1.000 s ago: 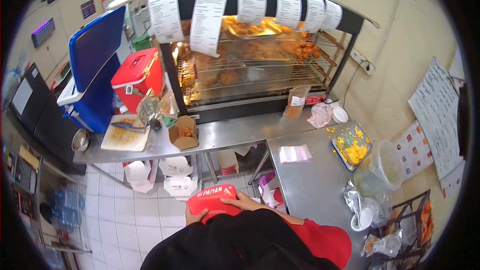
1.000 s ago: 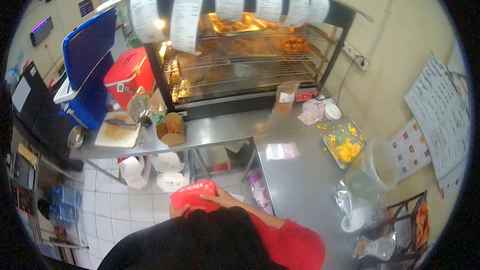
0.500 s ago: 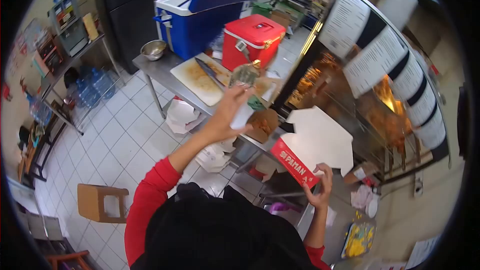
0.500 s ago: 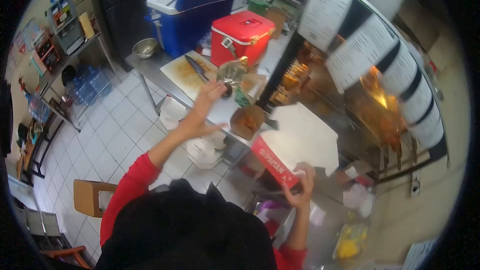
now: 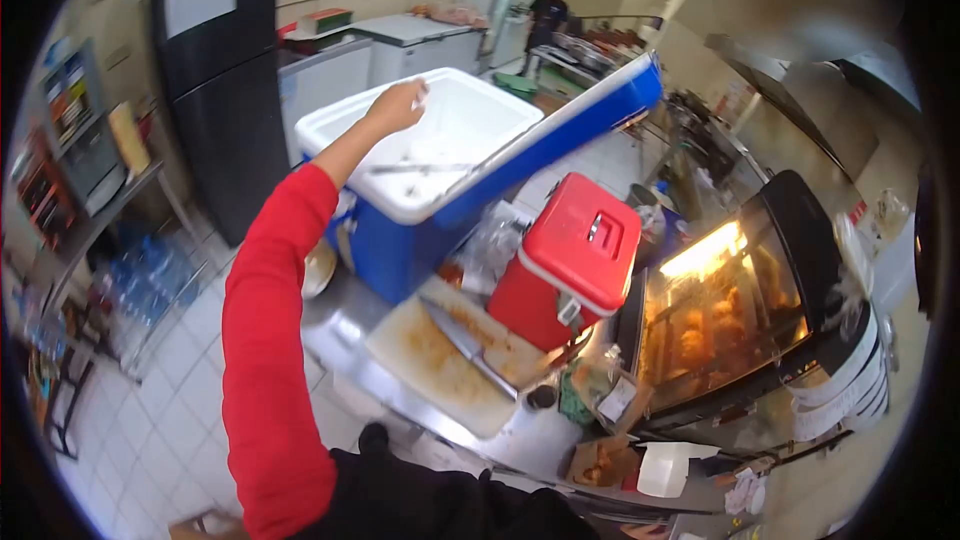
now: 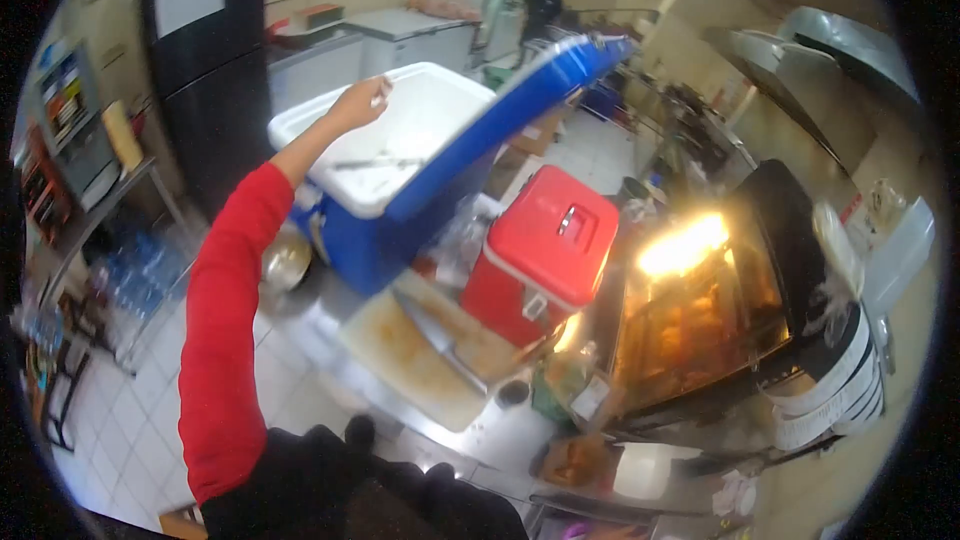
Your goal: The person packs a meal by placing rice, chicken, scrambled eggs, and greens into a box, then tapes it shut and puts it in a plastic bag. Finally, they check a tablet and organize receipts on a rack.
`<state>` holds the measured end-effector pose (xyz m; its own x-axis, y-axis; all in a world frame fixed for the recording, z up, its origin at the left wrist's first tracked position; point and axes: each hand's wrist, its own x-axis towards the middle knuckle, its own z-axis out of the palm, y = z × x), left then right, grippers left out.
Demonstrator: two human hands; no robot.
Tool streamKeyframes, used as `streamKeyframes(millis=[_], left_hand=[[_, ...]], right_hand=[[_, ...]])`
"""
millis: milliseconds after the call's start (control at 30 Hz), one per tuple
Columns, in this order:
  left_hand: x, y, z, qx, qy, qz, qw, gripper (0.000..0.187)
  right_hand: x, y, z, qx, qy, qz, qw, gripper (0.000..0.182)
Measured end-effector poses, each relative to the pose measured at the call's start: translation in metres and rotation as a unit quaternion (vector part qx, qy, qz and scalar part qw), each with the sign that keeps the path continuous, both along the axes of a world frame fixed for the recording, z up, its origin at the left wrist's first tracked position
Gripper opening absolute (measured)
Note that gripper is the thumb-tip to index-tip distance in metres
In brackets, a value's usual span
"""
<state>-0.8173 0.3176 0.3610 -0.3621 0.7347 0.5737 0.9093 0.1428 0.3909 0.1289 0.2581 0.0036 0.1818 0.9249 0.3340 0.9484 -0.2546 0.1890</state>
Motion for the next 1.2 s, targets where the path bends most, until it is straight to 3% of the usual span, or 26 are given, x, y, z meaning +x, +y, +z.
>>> streamKeyframes(millis=[67, 100, 167, 267, 367, 467, 500, 533, 567, 667, 733, 833, 867, 900, 1000, 1067, 1167, 1200], left_hand=[[-0.066, 0.063, -0.051, -0.250, 0.144, 0.067, 0.955, 0.048], [-0.095, 0.086, -0.096, -0.343, 0.186, 0.043, 0.920, 0.057], [-0.127, 0.103, -0.183, -0.379, 0.235, -0.038, 0.894, 0.053], [-0.139, 0.109, -0.228, -0.445, 0.243, -0.087, 0.858, 0.053], [-0.149, 0.126, -0.232, -0.456, 0.265, -0.098, 0.844, 0.053], [-0.150, 0.140, -0.216, -0.435, 0.272, -0.082, 0.854, 0.052], [-0.157, 0.145, -0.216, -0.425, 0.270, -0.073, 0.861, 0.052], [-0.162, 0.140, -0.213, -0.412, 0.261, -0.057, 0.871, 0.052], [-0.166, 0.138, -0.210, -0.397, 0.251, -0.043, 0.882, 0.052], [-0.164, 0.122, -0.191, -0.313, 0.196, 0.010, 0.929, 0.053], [-0.154, 0.110, -0.178, -0.235, 0.137, 0.029, 0.962, 0.053], [-0.092, 0.077, -0.149, -0.076, 0.028, 0.010, 0.997, 0.053], [-0.061, 0.061, -0.143, -0.021, -0.010, -0.010, 1.000, 0.053], [-0.021, 0.048, -0.139, 0.030, -0.055, -0.035, 0.997, 0.053], [0.118, 0.002, -0.152, 0.124, -0.203, -0.101, 0.966, 0.054], [0.218, -0.027, -0.179, 0.121, -0.323, -0.143, 0.928, 0.054], [0.367, -0.074, -0.231, 0.051, -0.502, -0.168, 0.847, 0.054], [0.417, -0.087, -0.247, 0.027, -0.555, -0.169, 0.814, 0.055]], right_hand=[[-0.065, -0.051, -0.021, -0.107, 0.102, -0.043, 0.988, 0.042], [-0.098, -0.074, -0.030, -0.151, 0.146, -0.060, 0.976, 0.043], [-0.155, -0.116, -0.049, -0.215, 0.225, -0.096, 0.945, 0.043], [-0.200, -0.190, -0.083, -0.248, 0.314, -0.181, 0.898, 0.044], [-0.201, -0.313, -0.128, -0.249, 0.353, -0.276, 0.859, 0.045], [-0.202, -0.438, -0.200, -0.247, 0.303, -0.315, 0.865, 0.047], [-0.237, -0.413, -0.128, -0.197, 0.405, -0.425, 0.785, 0.043], [-0.245, -0.408, -0.119, -0.187, 0.407, -0.421, 0.788, 0.041], [-0.270, -0.379, -0.064, -0.214, 0.400, -0.469, 0.757, 0.039], [-0.274, -0.362, -0.084, -0.193, 0.401, -0.442, 0.779, 0.038], [-0.273, -0.346, -0.083, -0.125, 0.437, -0.361, 0.815, 0.035], [-0.260, -0.297, -0.054, -0.104, 0.449, -0.256, 0.850, 0.035], [-0.245, -0.285, -0.069, -0.057, 0.489, -0.160, 0.856, 0.036], [-0.230, -0.268, -0.072, -0.087, 0.542, -0.128, 0.826, 0.035], [-0.192, -0.202, -0.035, -0.188, 0.541, -0.020, 0.819, 0.032], [-0.167, -0.150, -0.022, -0.189, 0.519, 0.037, 0.833, 0.030], [-0.145, -0.077, 0.028, -0.034, 0.611, 0.189, 0.768, 0.025], [-0.144, -0.059, 0.060, -0.043, 0.684, 0.234, 0.689, 0.026]])
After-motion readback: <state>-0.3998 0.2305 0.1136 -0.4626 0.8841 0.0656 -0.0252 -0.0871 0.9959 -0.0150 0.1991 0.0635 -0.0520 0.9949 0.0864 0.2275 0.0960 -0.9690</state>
